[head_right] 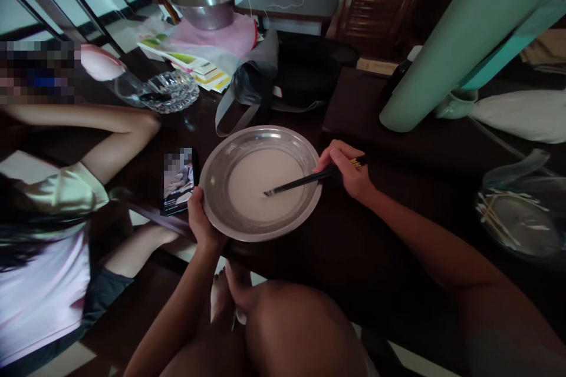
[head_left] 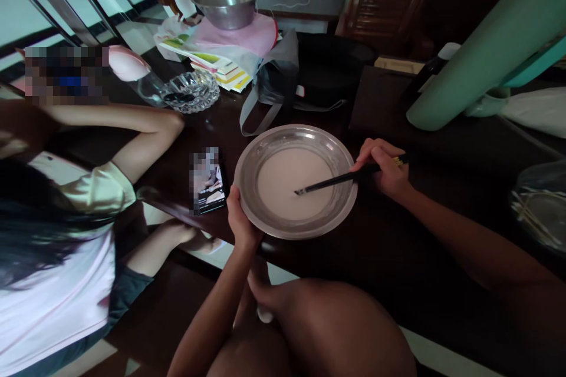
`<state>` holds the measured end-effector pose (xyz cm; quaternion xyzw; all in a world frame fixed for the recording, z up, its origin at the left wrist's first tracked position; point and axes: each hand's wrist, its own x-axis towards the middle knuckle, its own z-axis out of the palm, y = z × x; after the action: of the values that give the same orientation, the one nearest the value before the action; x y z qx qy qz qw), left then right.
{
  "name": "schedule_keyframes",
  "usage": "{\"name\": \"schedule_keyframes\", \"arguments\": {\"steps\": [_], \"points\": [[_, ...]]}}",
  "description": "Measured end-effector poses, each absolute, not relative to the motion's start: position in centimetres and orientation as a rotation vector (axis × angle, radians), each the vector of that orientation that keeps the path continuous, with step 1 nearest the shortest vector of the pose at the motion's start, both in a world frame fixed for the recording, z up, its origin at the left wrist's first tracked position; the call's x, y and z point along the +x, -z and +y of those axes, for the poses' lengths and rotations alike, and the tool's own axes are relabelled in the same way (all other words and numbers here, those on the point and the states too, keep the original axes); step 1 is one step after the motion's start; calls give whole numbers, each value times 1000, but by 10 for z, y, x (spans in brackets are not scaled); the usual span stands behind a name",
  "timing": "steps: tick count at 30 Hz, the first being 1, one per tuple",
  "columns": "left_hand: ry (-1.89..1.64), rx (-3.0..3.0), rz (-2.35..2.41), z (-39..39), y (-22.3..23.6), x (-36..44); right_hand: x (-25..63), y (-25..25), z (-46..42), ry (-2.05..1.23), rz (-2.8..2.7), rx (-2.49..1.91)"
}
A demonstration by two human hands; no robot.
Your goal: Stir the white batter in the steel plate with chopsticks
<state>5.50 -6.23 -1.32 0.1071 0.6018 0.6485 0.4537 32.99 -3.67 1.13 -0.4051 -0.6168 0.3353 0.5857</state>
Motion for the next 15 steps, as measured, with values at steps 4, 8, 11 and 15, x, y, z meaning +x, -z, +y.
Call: {"name": "schedule_keyframes", "arguments": {"steps": [4,8,11,15], "points": [[-1626,236,1537,-63,14,54,329,-13,-38,-775,-1582,-988],[-1618,232,1494,-63,7,57,330,-12,-36,-758,-1459,-971],[-1614,219,1509,-63,3,60,329,-11,-37,-825,-1509,-914],[-1611,239,1473,-63,1,60,330,-11,-37,-746,-1608,-971]]}}
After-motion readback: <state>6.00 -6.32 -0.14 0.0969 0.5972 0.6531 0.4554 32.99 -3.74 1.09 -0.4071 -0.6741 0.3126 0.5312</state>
